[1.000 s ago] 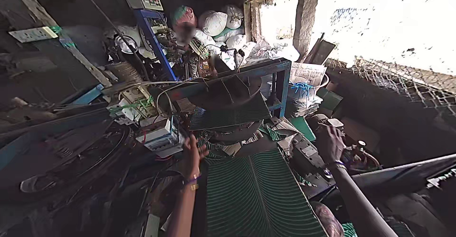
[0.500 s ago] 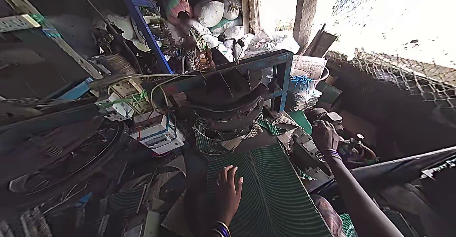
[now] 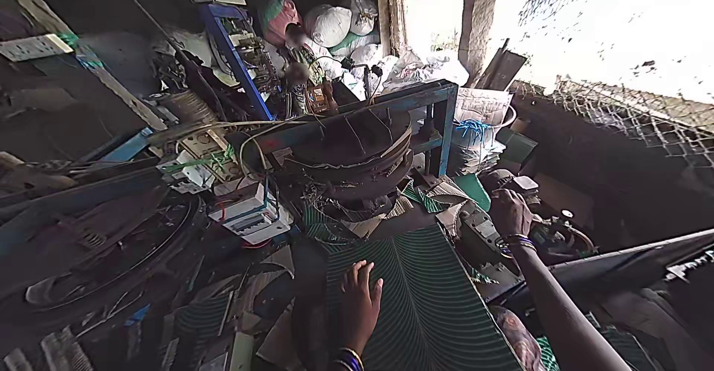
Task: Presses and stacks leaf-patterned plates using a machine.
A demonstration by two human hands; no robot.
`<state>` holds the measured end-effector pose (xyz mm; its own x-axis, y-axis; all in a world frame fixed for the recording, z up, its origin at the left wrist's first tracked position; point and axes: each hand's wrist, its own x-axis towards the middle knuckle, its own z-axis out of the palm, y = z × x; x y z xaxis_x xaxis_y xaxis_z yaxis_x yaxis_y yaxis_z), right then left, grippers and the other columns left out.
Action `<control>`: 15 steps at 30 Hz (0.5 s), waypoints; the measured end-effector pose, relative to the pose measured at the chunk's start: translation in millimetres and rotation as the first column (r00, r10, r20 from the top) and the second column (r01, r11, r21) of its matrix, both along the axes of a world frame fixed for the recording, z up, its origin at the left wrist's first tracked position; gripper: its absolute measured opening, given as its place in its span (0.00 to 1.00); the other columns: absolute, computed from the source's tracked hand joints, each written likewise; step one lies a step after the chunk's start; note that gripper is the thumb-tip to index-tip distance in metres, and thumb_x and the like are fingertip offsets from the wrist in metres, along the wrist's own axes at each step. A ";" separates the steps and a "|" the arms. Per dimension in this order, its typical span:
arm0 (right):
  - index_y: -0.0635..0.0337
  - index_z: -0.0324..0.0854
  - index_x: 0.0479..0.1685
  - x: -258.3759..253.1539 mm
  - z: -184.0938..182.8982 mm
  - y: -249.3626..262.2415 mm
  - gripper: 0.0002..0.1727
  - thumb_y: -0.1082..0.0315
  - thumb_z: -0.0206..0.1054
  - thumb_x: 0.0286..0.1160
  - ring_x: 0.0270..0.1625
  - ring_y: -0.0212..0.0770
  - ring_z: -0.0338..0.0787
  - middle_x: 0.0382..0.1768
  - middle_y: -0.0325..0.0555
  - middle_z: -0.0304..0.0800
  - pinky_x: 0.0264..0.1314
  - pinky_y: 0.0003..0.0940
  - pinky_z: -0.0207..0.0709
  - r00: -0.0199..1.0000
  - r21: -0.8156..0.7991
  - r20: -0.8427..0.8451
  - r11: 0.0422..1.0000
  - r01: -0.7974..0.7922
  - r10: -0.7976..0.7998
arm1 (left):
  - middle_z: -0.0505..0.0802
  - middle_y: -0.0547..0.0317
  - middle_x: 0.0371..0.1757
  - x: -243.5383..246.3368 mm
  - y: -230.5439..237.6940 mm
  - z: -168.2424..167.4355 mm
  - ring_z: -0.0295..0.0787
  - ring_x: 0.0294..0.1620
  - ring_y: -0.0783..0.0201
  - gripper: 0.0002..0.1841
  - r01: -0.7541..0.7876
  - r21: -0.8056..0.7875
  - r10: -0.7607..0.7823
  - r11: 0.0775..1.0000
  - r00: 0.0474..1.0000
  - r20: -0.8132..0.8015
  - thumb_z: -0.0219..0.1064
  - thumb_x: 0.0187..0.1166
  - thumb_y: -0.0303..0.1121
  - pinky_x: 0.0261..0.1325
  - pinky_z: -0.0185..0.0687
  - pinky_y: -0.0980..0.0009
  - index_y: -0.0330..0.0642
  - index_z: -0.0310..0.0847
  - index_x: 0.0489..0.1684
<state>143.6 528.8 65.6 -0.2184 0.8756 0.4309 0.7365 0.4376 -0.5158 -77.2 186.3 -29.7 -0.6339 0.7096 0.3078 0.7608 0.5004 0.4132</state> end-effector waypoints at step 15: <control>0.74 0.87 0.45 111.2 -41.7 -78.9 0.13 0.85 0.57 0.72 0.54 0.61 0.91 0.51 0.67 0.90 0.56 0.57 0.82 0.887 0.103 -0.461 0.994 0.029 0.022 | 0.86 0.53 0.73 -6.7 -3.4 -0.2 0.75 0.78 0.47 0.23 0.025 0.157 -0.053 0.987 0.982 0.179 0.67 0.76 0.49 0.81 0.63 0.40 0.50 0.89 0.65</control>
<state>254.8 449.8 23.9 0.0299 0.8206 0.5707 0.4285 0.5053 -0.7490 -84.0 182.9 -30.0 -0.6623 0.6881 0.2965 0.6832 0.3922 0.6159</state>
